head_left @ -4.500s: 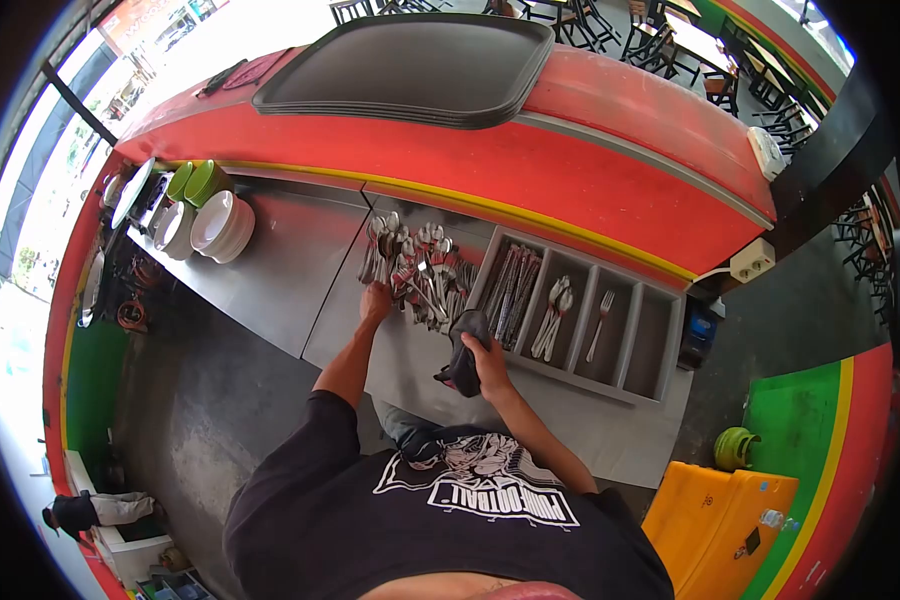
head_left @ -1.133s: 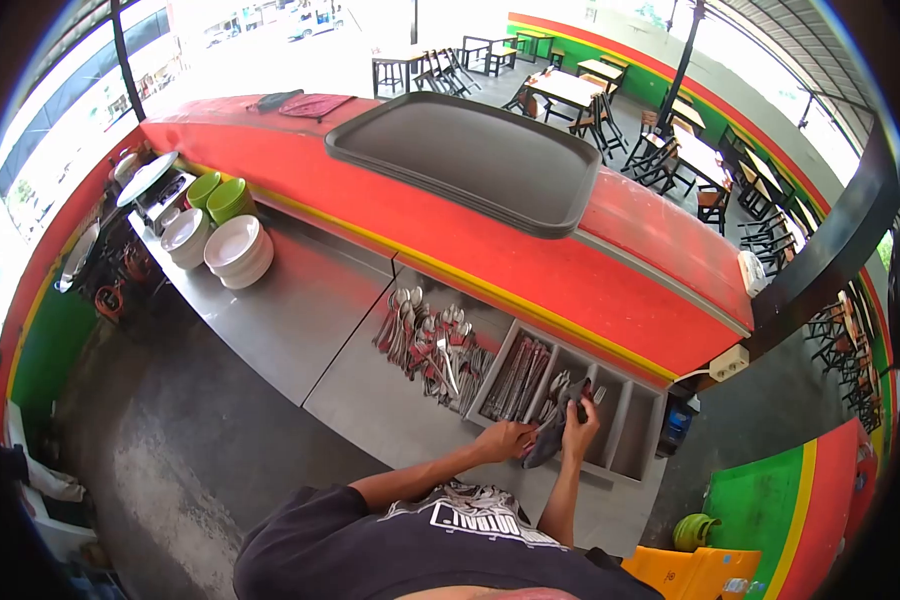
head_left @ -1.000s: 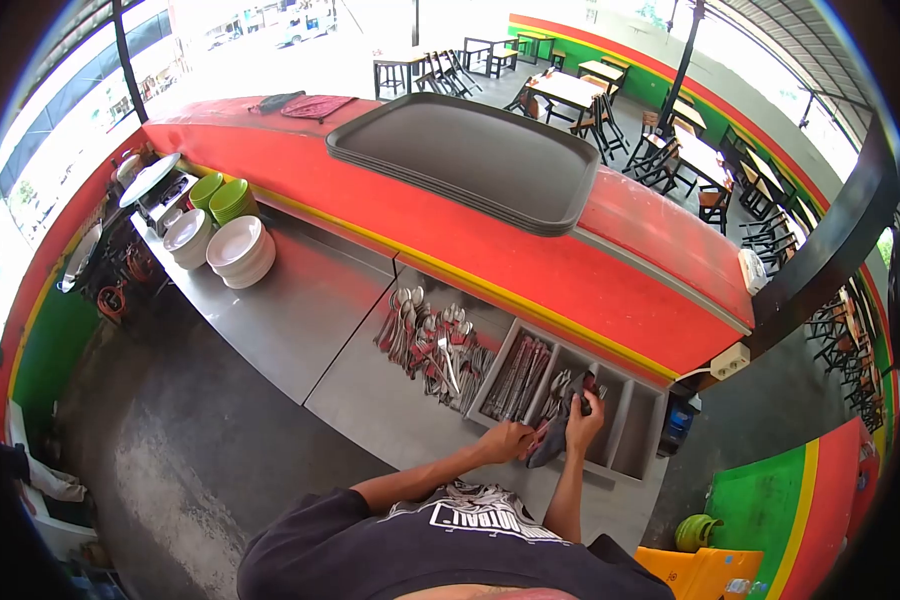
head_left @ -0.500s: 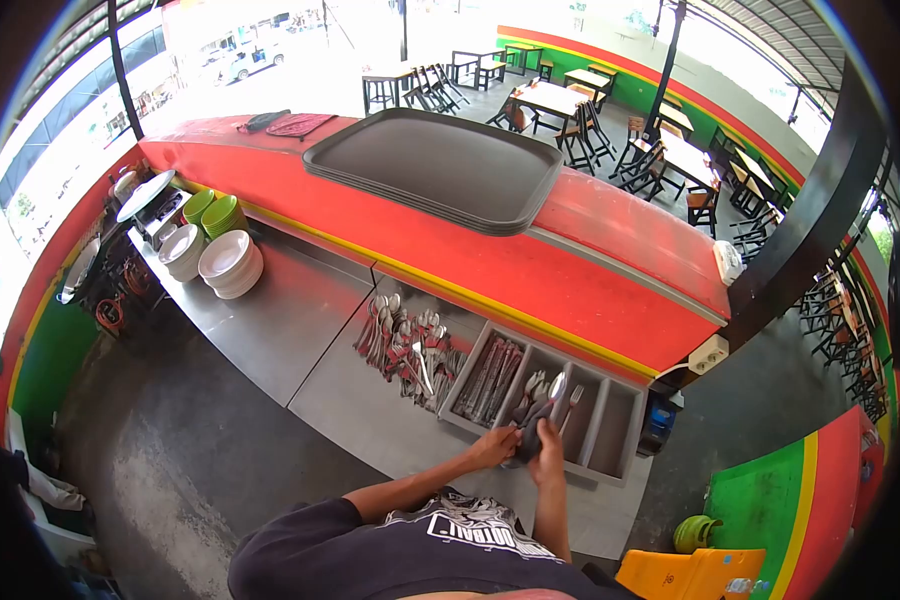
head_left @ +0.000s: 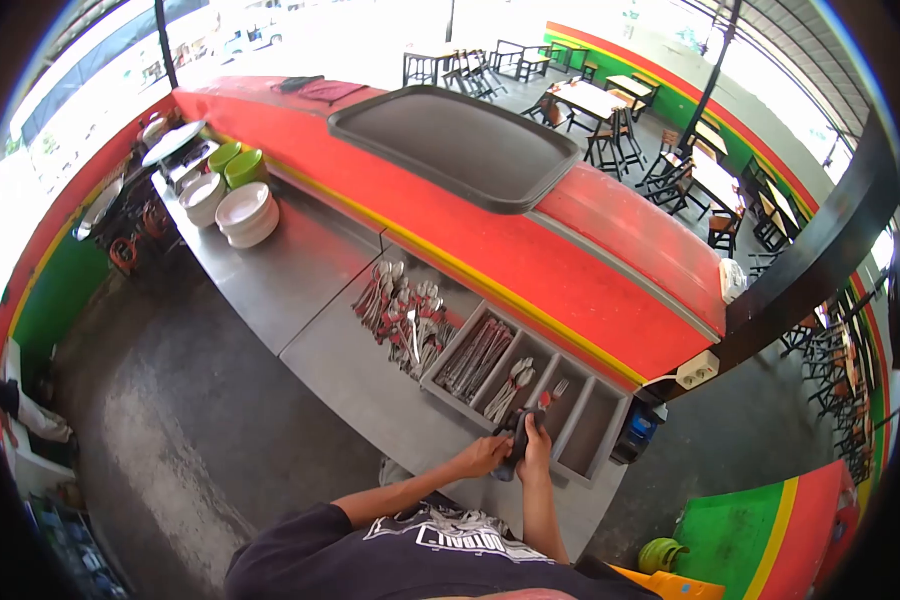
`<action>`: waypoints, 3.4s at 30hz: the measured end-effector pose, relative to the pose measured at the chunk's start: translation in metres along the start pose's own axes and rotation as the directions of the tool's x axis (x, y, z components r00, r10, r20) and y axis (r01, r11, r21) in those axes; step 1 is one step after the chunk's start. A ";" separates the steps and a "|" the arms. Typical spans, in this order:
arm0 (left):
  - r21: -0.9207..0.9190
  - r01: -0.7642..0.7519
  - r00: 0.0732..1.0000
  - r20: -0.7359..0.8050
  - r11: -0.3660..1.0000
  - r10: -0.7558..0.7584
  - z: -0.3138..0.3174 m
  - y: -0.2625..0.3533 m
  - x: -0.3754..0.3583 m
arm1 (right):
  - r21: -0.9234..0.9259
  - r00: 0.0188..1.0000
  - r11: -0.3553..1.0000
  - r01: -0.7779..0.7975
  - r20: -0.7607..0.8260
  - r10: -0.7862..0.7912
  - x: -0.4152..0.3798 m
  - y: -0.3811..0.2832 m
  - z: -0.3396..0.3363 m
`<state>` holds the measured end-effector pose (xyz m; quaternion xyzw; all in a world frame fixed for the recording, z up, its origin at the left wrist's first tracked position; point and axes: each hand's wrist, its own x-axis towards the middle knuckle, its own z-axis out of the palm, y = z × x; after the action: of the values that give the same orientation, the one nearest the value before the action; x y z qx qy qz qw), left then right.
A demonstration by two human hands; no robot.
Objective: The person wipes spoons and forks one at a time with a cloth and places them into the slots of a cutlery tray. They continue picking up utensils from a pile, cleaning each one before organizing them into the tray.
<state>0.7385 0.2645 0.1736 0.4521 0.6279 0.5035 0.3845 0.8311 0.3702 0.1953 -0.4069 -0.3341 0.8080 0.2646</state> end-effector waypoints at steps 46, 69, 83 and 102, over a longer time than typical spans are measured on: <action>-0.111 0.105 0.978 0.193 0.988 -0.082 -0.054 -0.025 0.030 | -0.119 0.949 0.968 0.220 -0.202 -0.240 0.065 0.020 0.028; -0.175 0.039 0.936 0.351 0.984 0.025 -0.067 -0.020 0.040 | -0.153 0.934 0.958 0.243 -0.229 -0.274 0.093 -0.038 -0.020; -0.347 0.065 0.998 0.034 0.935 -0.057 -0.061 -0.033 0.049 | -0.475 0.688 0.626 0.618 -0.059 -0.724 0.054 0.003 0.052; -0.086 -0.020 0.939 0.341 0.996 0.048 -0.062 -0.013 0.032 | -0.807 0.413 0.073 0.586 0.220 -0.884 0.057 -0.008 0.009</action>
<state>0.6683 0.2765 0.1719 0.5274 0.5226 0.4489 0.4972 0.7949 0.4125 0.1777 -0.3710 -0.7632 0.2230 0.4797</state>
